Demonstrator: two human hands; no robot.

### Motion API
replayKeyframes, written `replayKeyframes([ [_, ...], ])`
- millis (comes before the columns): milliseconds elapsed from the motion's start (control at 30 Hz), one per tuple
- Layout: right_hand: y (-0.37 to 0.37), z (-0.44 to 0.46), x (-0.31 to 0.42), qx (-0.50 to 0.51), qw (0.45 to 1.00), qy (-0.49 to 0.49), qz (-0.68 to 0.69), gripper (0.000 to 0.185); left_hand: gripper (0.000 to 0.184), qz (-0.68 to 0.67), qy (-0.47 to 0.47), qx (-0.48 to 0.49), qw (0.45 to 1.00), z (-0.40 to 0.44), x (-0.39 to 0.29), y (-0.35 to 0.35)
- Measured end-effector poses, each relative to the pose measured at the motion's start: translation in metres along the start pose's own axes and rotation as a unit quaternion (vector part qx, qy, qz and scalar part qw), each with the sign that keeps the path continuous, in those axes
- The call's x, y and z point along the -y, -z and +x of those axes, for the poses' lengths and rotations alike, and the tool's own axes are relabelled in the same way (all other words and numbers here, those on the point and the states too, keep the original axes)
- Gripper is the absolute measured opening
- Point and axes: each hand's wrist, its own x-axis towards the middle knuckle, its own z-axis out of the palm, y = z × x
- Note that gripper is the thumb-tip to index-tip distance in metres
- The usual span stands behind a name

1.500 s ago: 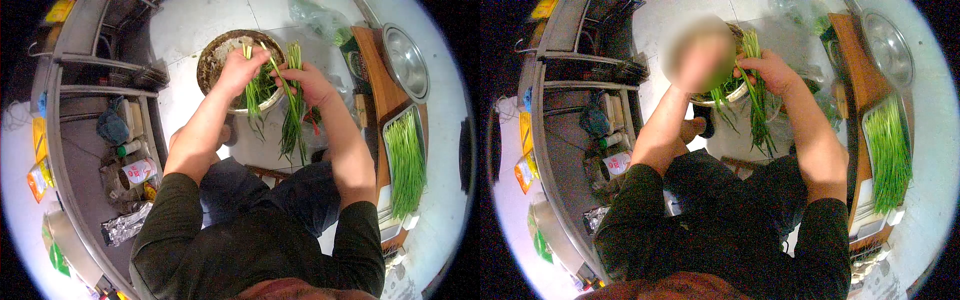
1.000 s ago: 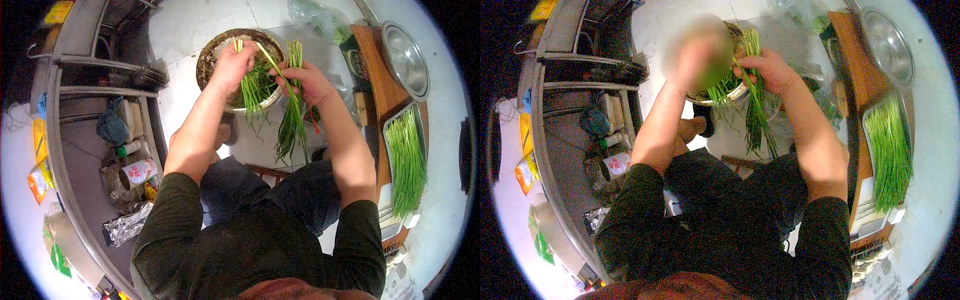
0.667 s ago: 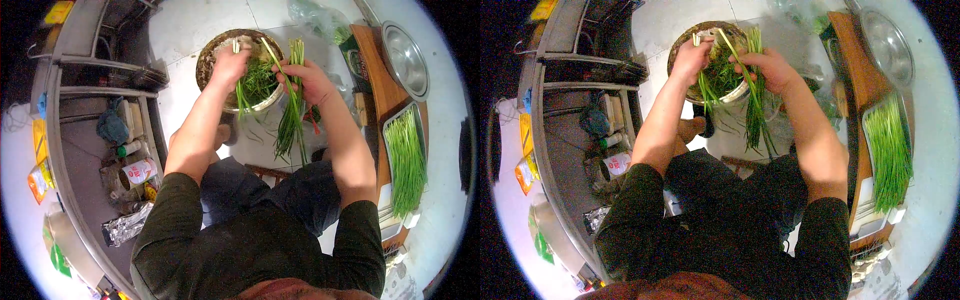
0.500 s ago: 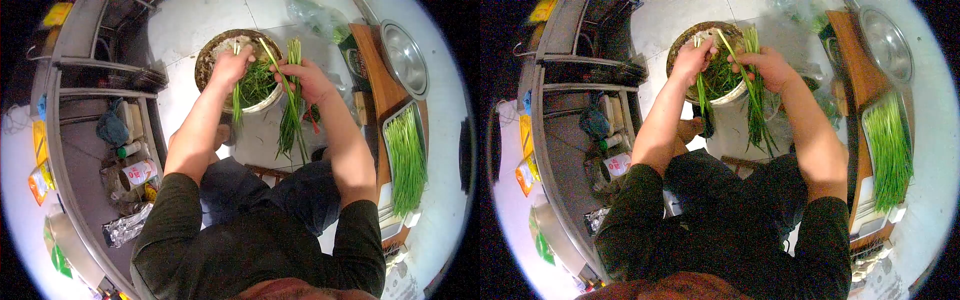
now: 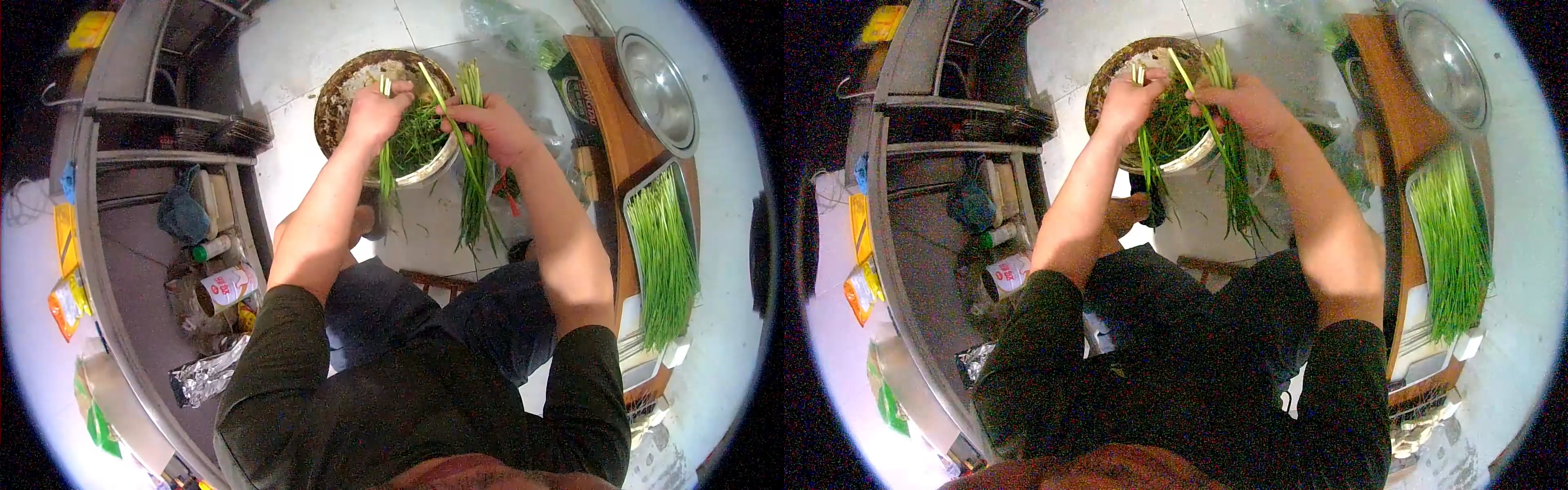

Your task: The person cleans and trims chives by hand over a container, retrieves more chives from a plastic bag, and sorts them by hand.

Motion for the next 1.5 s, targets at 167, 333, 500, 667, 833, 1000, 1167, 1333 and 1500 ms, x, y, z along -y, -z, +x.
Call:
replayKeyframes([
  [167, 0.000, 0.002, -0.001, 0.010, 1.000, 0.008, -0.018, 0.021, 0.032, -0.002, 0.103, 0.017, 0.994, -0.005, -0.019, 0.006],
  [333, -0.003, 0.007, -0.012, 0.030, 0.999, 0.015, -0.019, 0.024, 0.039, -0.178, 0.037, 0.125, 0.975, -0.014, -0.019, -0.007],
  [500, -0.008, 0.008, -0.012, 0.023, 1.000, 0.002, 0.004, 0.025, 0.034, -0.254, 0.076, 0.073, 0.962, -0.009, -0.014, -0.011],
  [667, -0.006, 0.011, -0.012, 0.022, 0.999, 0.011, -0.024, 0.024, 0.027, -0.170, 0.027, 0.126, 0.977, -0.017, -0.013, -0.013],
  [833, -0.002, 0.014, -0.017, 0.045, 0.996, -0.003, -0.072, 0.023, 0.023, -0.197, 0.016, 0.152, 0.968, -0.023, -0.024, -0.016],
  [1000, -0.004, 0.011, -0.015, -0.014, 0.997, -0.011, 0.072, 0.027, 0.011, -0.223, 0.033, 0.134, 0.965, -0.012, -0.013, -0.007],
  [1167, 0.008, 0.016, -0.016, -0.079, 0.995, 0.024, 0.063, 0.029, 0.013, -0.242, 0.014, 0.107, 0.964, -0.006, -0.018, 0.002],
  [1333, 0.027, 0.016, -0.007, -0.202, 0.967, 0.085, -0.133, 0.025, 0.015, -0.254, 0.009, 0.099, 0.962, -0.001, -0.021, 0.015],
  [1500, 0.017, 0.011, -0.009, -0.201, 0.921, 0.118, -0.311, 0.030, 0.015, -0.245, -0.005, 0.091, 0.965, -0.001, -0.023, 0.011],
])
